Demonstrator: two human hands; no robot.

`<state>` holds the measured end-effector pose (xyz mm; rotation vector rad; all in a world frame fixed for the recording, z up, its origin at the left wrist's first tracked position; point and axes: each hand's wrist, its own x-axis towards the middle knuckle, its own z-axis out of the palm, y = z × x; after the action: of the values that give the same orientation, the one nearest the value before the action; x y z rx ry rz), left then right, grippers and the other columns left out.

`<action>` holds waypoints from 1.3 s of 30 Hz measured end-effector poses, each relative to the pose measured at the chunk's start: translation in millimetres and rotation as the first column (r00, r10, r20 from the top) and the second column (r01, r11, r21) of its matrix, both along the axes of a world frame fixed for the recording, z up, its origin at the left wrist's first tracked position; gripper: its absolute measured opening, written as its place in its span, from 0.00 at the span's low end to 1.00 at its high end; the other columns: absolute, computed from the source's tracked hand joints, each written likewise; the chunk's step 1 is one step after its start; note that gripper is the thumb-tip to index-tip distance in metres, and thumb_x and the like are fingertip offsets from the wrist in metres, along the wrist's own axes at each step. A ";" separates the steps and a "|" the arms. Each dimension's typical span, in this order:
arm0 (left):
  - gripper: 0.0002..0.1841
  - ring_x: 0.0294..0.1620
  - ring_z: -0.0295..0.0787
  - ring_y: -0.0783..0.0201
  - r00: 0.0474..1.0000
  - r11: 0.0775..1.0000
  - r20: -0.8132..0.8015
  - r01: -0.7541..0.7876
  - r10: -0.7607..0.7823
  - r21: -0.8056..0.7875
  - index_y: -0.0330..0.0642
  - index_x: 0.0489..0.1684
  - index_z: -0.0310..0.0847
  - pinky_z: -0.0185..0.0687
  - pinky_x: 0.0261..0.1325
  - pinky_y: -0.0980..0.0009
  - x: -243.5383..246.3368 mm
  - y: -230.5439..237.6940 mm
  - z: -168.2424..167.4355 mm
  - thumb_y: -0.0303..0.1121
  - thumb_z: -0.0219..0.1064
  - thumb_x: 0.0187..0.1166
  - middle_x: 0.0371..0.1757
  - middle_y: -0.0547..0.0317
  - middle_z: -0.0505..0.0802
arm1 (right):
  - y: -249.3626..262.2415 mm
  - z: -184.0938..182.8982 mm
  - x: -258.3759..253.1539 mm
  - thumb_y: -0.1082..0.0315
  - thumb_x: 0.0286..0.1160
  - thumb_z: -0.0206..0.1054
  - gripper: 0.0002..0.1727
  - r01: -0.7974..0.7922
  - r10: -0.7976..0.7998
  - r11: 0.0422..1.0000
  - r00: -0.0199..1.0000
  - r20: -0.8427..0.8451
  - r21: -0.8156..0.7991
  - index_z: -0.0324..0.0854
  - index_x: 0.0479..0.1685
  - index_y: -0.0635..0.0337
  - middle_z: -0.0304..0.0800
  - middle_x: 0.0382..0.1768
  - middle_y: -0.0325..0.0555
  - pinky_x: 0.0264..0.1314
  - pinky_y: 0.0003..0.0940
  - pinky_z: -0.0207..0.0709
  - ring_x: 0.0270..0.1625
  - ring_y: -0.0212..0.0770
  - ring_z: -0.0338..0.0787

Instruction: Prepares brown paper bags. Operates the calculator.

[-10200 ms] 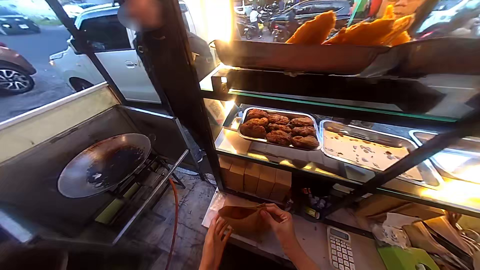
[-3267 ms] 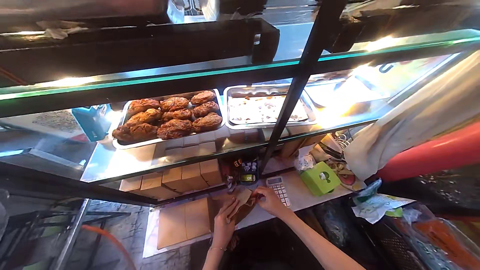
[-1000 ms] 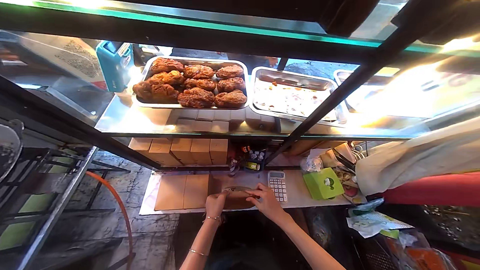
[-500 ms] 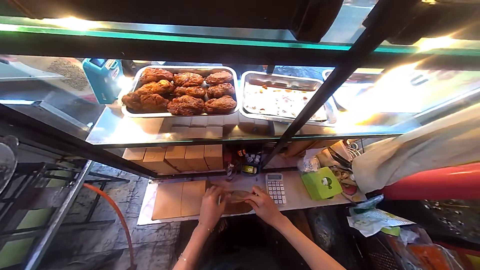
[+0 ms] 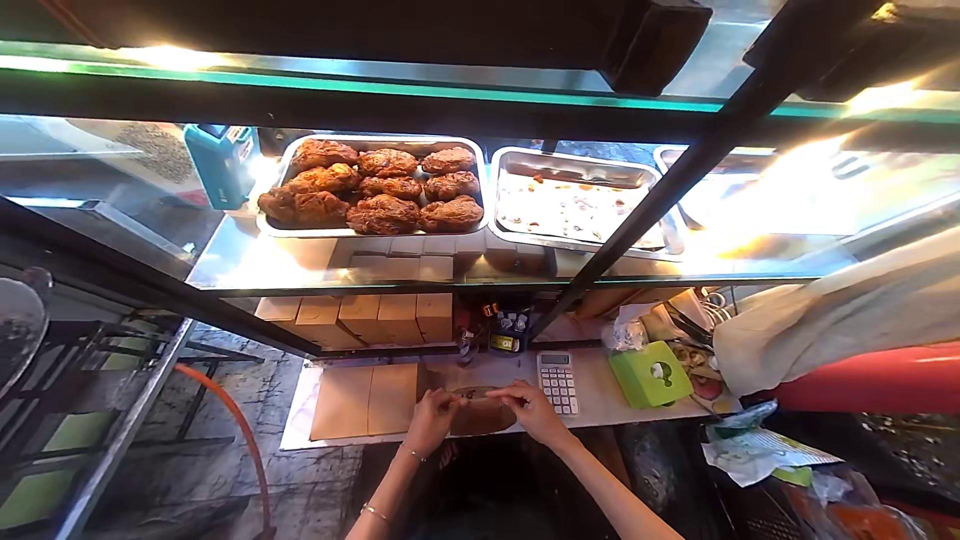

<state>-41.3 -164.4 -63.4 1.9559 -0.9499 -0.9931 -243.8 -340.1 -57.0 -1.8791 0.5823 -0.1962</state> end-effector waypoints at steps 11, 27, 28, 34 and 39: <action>0.18 0.47 0.87 0.62 0.984 0.988 0.174 -0.019 0.046 -0.151 0.51 0.60 0.88 0.82 0.55 0.57 2.6 -2.9 0.8 0.48 0.69 0.78 0.43 0.63 0.93 | -0.1 -8.2 5.8 0.52 0.80 0.70 0.12 -0.069 0.119 0.873 0.990 0.074 -0.482 0.96 0.53 0.39 0.88 0.55 0.46 0.68 0.42 0.80 0.63 0.44 0.84; 0.06 0.46 0.85 0.64 0.862 0.887 0.494 0.136 0.114 -0.442 0.60 0.38 0.97 0.77 0.57 0.62 -14.4 -0.9 -22.0 0.41 0.73 0.73 0.35 0.67 0.90 | -1.2 -10.9 12.1 0.59 0.78 0.72 0.07 -0.051 0.177 0.854 0.964 0.197 -0.518 0.97 0.42 0.45 0.85 0.32 0.41 0.57 0.36 0.78 0.45 0.41 0.84; 0.06 0.47 0.85 0.63 0.863 0.891 0.494 0.136 0.108 -0.433 0.59 0.37 0.98 0.78 0.57 0.62 -14.2 -1.5 -24.9 0.41 0.73 0.73 0.35 0.67 0.91 | -1.8 -13.6 12.8 0.59 0.77 0.72 0.08 -0.073 0.173 0.876 0.970 0.169 -0.478 0.97 0.42 0.46 0.86 0.33 0.42 0.59 0.37 0.79 0.46 0.42 0.85; 0.06 0.47 0.86 0.59 0.847 0.922 0.502 0.038 0.175 -0.385 0.56 0.34 0.98 0.81 0.56 0.57 -11.6 -9.9 -24.2 0.38 0.74 0.66 0.36 0.64 0.91 | -22.7 48.6 69.2 0.37 0.74 0.69 0.33 0.201 -0.250 0.907 0.964 -0.090 -0.370 0.86 0.64 0.57 0.88 0.61 0.53 0.74 0.48 0.79 0.67 0.50 0.86; 0.11 0.49 0.84 0.63 0.874 0.924 0.428 -0.057 0.229 -0.379 0.65 0.38 0.98 0.76 0.61 0.54 -17.6 -10.5 -31.3 0.54 0.73 0.71 0.41 0.67 0.91 | -44.8 41.7 142.3 0.45 0.69 0.77 0.37 0.387 -0.547 0.742 0.821 -0.161 -0.547 0.81 0.71 0.65 0.83 0.66 0.65 0.73 0.56 0.77 0.71 0.63 0.82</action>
<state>-58.9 -174.9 -94.7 1.9443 -1.1287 -0.2284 -101.5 -384.9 -15.2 -2.2397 1.3471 -0.4186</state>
